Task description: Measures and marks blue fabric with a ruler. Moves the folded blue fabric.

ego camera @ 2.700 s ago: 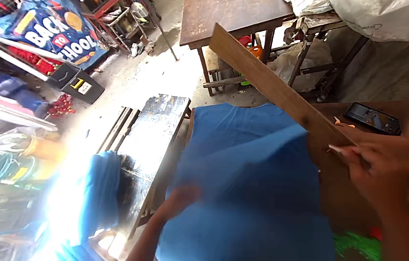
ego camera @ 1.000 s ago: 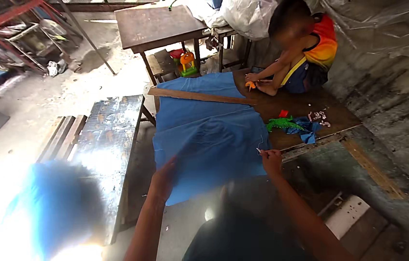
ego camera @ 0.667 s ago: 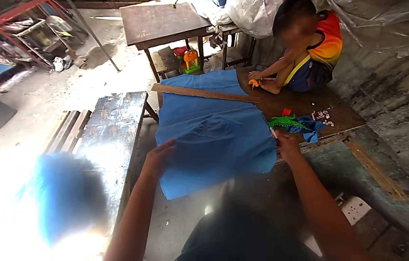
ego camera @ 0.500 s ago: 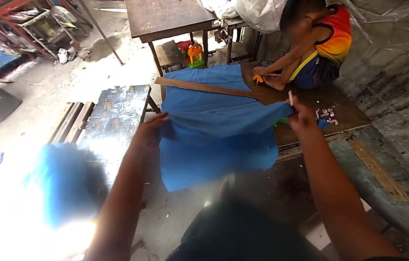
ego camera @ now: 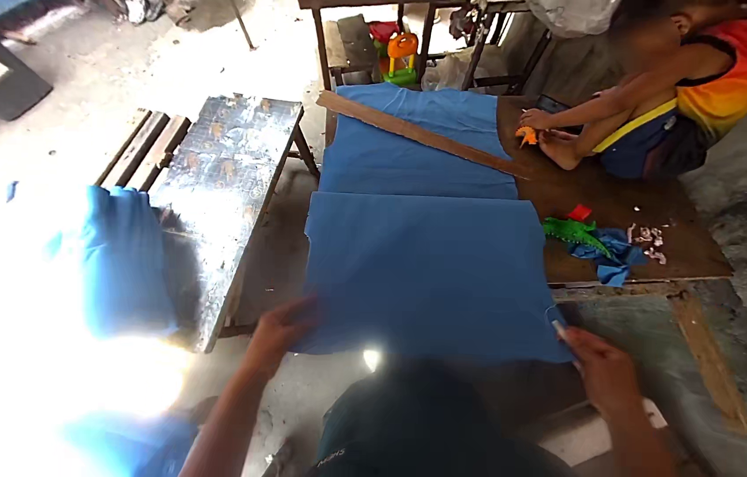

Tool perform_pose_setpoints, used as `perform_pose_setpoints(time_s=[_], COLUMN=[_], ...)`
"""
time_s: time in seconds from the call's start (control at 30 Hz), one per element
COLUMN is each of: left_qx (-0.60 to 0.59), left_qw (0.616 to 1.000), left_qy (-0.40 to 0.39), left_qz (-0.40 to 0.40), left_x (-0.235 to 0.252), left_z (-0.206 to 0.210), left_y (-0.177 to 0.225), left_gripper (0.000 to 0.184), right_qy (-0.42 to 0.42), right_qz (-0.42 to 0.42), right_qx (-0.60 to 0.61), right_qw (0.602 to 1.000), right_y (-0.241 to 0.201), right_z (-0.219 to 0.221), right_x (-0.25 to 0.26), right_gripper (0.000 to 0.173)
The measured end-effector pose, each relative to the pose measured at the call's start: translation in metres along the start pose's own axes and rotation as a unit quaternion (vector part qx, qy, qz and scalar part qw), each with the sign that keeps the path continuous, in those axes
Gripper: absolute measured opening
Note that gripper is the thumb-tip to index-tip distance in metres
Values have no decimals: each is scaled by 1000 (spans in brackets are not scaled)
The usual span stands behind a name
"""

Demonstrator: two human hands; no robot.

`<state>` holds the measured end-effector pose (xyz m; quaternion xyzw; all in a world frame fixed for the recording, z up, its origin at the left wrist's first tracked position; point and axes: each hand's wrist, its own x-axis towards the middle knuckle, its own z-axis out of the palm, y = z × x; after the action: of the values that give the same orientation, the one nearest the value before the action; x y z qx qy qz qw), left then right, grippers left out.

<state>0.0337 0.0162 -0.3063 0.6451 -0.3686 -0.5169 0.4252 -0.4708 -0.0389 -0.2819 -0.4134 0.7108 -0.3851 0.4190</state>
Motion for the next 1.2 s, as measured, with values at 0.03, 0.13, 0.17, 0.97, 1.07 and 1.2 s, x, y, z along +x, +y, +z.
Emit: perform_pose_setpoints(time_s=[0.03, 0.13, 0.17, 0.97, 1.07, 1.2], left_qx=[14, 69, 82, 138, 127, 144], left_qw=[1000, 998, 997, 959, 939, 931], left_qy=[11, 10, 12, 247, 311, 326], left_qz=[-13, -8, 2, -31, -69, -76], left_x=[3, 33, 46, 182, 190, 185], left_z=[8, 20, 19, 30, 34, 33], left_y=[-23, -92, -113, -6, -3, -15], left_gripper=[40, 35, 32, 35, 33, 32], right_qy=[-5, -28, -38, -93, -124, -160], right_qz=[4, -21, -28, -227, -247, -268], right_qx=[-32, -90, -105, -71, -265, -444], right_qw=[999, 995, 993, 967, 924, 840], right_y=[27, 92, 108, -134, -142, -126], right_z=[10, 37, 43, 195, 225, 248], right_x=[4, 38, 50, 325, 364, 398], right_gripper=[24, 25, 25, 36, 43, 58])
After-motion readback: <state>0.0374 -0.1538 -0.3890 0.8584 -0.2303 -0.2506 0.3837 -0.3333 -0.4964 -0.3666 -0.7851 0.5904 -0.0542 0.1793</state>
